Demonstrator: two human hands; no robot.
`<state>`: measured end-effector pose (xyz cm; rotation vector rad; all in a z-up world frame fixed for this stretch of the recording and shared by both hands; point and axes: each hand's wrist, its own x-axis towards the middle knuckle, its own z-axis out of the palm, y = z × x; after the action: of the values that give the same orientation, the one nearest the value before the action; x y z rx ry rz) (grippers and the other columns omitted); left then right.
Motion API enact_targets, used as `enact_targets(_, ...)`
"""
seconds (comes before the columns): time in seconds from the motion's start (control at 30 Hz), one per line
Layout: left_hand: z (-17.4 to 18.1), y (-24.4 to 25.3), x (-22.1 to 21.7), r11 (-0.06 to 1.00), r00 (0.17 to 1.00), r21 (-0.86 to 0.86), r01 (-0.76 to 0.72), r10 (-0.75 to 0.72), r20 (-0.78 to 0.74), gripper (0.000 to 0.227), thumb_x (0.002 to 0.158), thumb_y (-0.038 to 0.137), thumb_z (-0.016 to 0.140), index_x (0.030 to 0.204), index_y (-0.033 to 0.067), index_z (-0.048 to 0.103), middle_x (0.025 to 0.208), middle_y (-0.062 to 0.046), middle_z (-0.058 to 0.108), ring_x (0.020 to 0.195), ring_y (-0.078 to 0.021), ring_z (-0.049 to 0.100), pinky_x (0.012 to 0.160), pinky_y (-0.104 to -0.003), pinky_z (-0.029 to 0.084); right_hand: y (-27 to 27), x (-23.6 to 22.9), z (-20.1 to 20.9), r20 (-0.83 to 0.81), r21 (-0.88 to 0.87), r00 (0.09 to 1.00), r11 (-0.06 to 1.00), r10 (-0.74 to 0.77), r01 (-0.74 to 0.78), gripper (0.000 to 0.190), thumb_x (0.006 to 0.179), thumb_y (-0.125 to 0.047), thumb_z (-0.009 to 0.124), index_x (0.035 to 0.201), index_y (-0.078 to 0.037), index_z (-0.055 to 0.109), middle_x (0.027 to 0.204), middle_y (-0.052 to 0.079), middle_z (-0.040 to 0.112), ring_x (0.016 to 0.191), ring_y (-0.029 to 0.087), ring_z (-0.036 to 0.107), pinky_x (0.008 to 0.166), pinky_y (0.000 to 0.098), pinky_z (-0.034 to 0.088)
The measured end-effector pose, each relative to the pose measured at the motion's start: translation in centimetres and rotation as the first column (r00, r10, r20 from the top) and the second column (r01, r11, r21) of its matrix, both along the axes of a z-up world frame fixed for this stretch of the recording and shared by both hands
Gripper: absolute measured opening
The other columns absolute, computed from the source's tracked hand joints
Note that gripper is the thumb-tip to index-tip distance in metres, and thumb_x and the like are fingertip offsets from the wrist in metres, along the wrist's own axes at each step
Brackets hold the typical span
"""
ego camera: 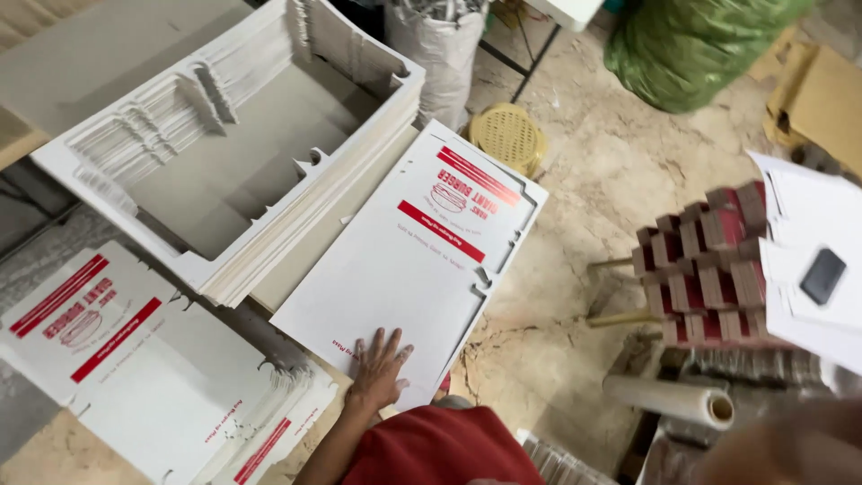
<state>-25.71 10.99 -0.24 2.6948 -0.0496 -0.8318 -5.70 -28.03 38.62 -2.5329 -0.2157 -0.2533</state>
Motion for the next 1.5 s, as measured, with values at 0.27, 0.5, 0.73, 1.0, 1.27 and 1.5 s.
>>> enact_targets(0.27, 5.4, -1.5, 0.9, 0.961, 0.924, -0.085, -0.262, 0.224, -0.311, 0.085, 0.091, 0.0, 0.048, 0.163, 0.0324, 0.017, 0.172, -0.007, -0.018, 0.155, -0.0393, -0.025, 0.12, -0.069, -0.016, 10.9, -5.1, -37.4, -0.816, 0.136, 0.551, 0.985, 0.172, -0.105, 0.06, 0.088, -0.057, 0.059, 0.12, -0.009, 0.075, 0.126, 0.01, 0.077, 0.119, 0.021, 0.069, 0.107, 0.0352, 0.047)
enact_targets(0.5, 3.1, -2.3, 0.6, 0.993, 0.977, 0.076, -0.09, 0.102, -0.187, 0.094, 0.087, 0.015, 0.072, 0.163, 0.0346, 0.02, 0.172, -0.011, -0.009, 0.154, -0.0494, -0.008, 0.113, -0.081, 0.011, 15.4, -13.1, -42.9, -0.975, 0.204, -0.048, 0.956, 0.218, 0.21, 0.088, 0.083, -0.073, 0.057, 0.141, -0.008, 0.055, 0.13, 0.017, 0.07, 0.115, 0.033, 0.067, 0.096, 0.0477, 0.05)
enact_targets(0.73, 1.7, -2.0, 0.2, 0.989, 0.995, 0.141, -0.032, 0.045, -0.086, 0.092, 0.086, 0.033, 0.08, 0.161, 0.0388, 0.028, 0.174, -0.009, 0.003, 0.155, -0.0487, 0.002, 0.108, -0.084, 0.015, 17.9, -16.0, -47.3, -0.949, 0.296, 0.069, 0.794, 0.308, 0.53, 0.071, 0.089, -0.049, 0.08, 0.132, 0.004, 0.061, 0.114, 0.024, 0.07, 0.1, 0.043, 0.07, 0.089, 0.0638, 0.056)
enact_targets(1.0, 4.7, -0.6, 2.8, 0.998, 0.986, 0.063, -0.01, 0.021, -0.166, 0.095, 0.085, 0.025, 0.08, 0.16, 0.0442, 0.026, 0.174, -0.005, -0.007, 0.155, -0.0523, -0.005, 0.109, -0.082, 0.022, 18.6, -16.6, -46.8, -0.956, 0.266, 0.193, 0.932, 0.222, 0.246, 0.059, 0.094, -0.051, 0.07, 0.106, 0.007, 0.066, 0.082, 0.027, 0.073, 0.07, 0.039, 0.075, 0.073, 0.0522, 0.062)
enact_targets(1.27, 1.6, -2.5, 4.1, 0.998, 0.969, 0.06, -0.022, 0.036, -0.243, 0.106, 0.081, 0.039, 0.086, 0.162, 0.0466, 0.018, 0.173, -0.007, -0.015, 0.153, -0.055, -0.009, 0.106, -0.088, 0.016, 16.9, -15.9, -45.4, -0.955, 0.281, 0.187, 0.905, 0.231, 0.319, 0.061, 0.101, -0.047, 0.057, 0.091, 0.014, 0.056, 0.073, 0.039, 0.068, 0.068, 0.044, 0.074, 0.072, 0.0487, 0.061)
enact_targets(1.5, 3.1, -3.4, 4.2, 0.996, 0.959, 0.068, -0.062, 0.078, -0.273, 0.107, 0.085, 0.04, 0.084, 0.164, 0.0413, 0.012, 0.172, -0.012, -0.016, 0.151, -0.0582, -0.012, 0.105, -0.086, 0.022, 16.6, -14.9, -43.9, -0.954, 0.292, 0.155, 0.908, 0.255, 0.3, 0.048, 0.098, -0.035, 0.068, 0.086, 0.011, 0.059, 0.088, 0.041, 0.069, 0.08, 0.046, 0.073, 0.072, 0.0491, 0.062)
